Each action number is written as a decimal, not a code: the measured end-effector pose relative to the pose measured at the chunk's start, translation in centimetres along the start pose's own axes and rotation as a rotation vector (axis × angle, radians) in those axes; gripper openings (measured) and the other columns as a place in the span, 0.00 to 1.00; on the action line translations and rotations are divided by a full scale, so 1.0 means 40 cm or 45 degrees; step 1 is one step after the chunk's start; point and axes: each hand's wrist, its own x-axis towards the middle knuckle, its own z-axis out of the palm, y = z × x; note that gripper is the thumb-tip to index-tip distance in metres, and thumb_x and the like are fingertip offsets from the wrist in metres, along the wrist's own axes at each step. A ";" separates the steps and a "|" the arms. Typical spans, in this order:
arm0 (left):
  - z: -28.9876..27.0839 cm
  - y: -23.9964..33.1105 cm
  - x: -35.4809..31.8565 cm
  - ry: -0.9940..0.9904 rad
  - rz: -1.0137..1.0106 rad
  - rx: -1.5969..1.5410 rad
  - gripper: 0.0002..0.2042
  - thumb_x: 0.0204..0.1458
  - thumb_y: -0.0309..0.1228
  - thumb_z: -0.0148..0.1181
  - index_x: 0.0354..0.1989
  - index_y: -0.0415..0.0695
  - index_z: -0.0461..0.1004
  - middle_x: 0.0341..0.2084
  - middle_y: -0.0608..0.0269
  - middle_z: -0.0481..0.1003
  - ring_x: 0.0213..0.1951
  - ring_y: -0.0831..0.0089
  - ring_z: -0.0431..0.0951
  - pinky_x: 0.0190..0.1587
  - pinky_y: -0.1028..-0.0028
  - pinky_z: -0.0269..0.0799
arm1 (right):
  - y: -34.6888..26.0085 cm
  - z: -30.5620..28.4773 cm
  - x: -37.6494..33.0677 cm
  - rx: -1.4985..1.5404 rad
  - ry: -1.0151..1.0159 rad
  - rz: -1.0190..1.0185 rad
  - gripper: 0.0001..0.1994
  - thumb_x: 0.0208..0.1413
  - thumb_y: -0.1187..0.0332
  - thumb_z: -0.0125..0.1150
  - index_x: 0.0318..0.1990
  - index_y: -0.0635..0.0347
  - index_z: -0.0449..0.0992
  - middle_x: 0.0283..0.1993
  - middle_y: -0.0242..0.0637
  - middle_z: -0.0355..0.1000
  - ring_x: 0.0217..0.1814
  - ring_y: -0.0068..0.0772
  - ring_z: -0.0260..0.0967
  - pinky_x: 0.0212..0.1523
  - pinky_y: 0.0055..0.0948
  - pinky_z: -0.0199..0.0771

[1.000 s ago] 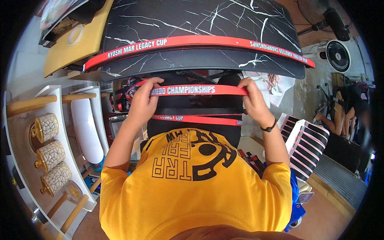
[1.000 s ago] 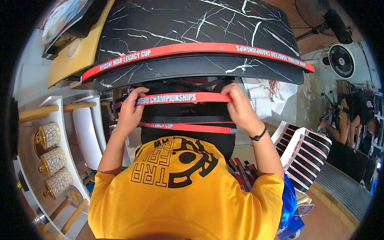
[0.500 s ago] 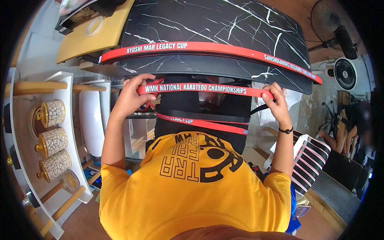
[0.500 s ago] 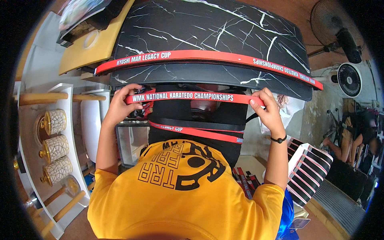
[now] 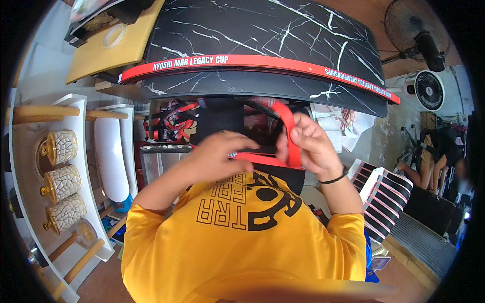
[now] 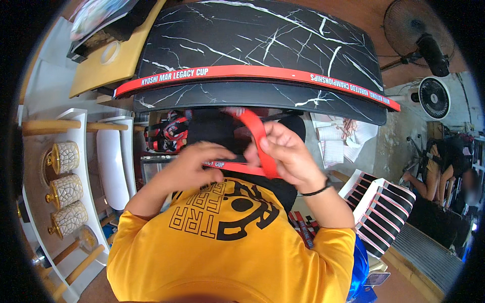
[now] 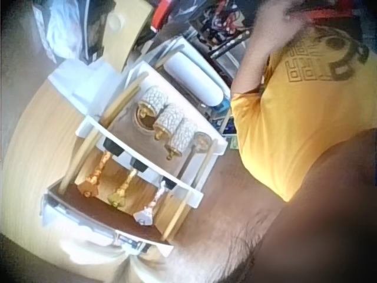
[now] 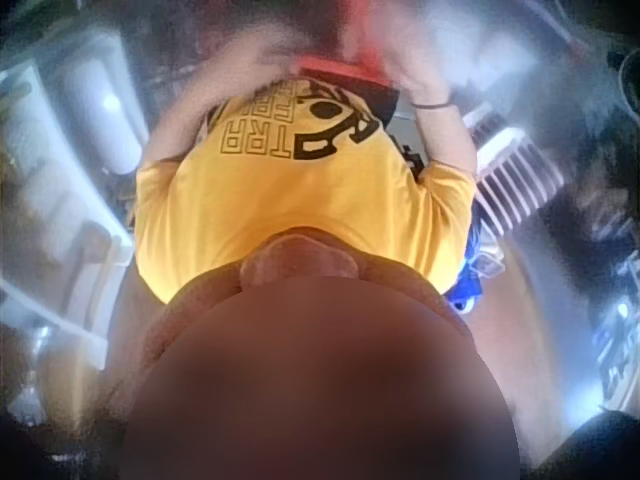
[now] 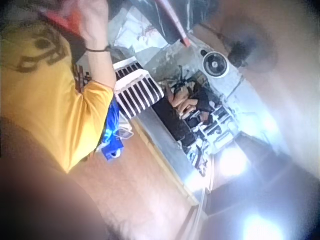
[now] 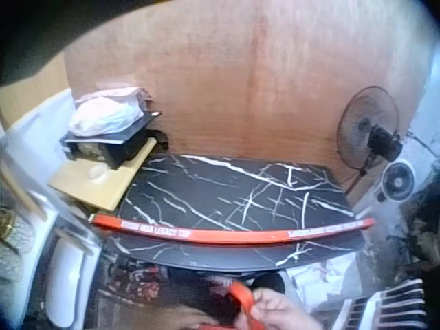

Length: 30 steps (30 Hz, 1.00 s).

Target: The person assembles lanyards by attaching red ribbons to black plastic clips. They then stretch and display the finished lanyards on a table.

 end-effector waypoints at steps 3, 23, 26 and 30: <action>0.086 0.063 0.059 0.309 0.180 -0.074 0.22 0.50 0.45 0.64 0.45 0.39 0.73 0.35 0.55 0.77 0.42 0.60 0.77 0.48 0.65 0.70 | 0.020 0.072 0.038 0.325 -0.021 -0.293 0.15 0.58 0.77 0.53 0.52 0.59 0.64 0.47 0.48 0.73 0.48 0.44 0.75 0.52 0.39 0.74; -0.356 -0.086 -0.233 0.173 -0.712 -0.563 0.06 0.53 0.27 0.62 0.34 0.37 0.76 0.22 0.68 0.75 0.24 0.83 0.73 0.28 0.82 0.69 | -0.254 -0.183 -0.138 0.240 0.241 -1.195 0.21 0.64 0.74 0.44 0.64 0.68 0.56 0.65 0.53 0.57 0.64 0.48 0.61 0.63 0.45 0.66; -0.368 -0.119 -0.252 0.297 -0.668 -0.498 0.05 0.54 0.27 0.60 0.34 0.37 0.75 0.22 0.69 0.75 0.24 0.83 0.73 0.28 0.81 0.68 | -0.257 -0.236 -0.139 0.228 0.334 -1.187 0.21 0.64 0.74 0.45 0.63 0.69 0.57 0.65 0.54 0.57 0.64 0.49 0.61 0.63 0.45 0.67; -0.408 -0.159 -0.276 0.419 -0.655 -0.402 0.05 0.57 0.26 0.56 0.36 0.38 0.75 0.27 0.68 0.75 0.31 0.82 0.72 0.34 0.80 0.67 | -0.291 -0.321 -0.165 0.183 0.583 -1.233 0.22 0.63 0.75 0.46 0.64 0.69 0.55 0.68 0.53 0.52 0.68 0.49 0.55 0.65 0.45 0.64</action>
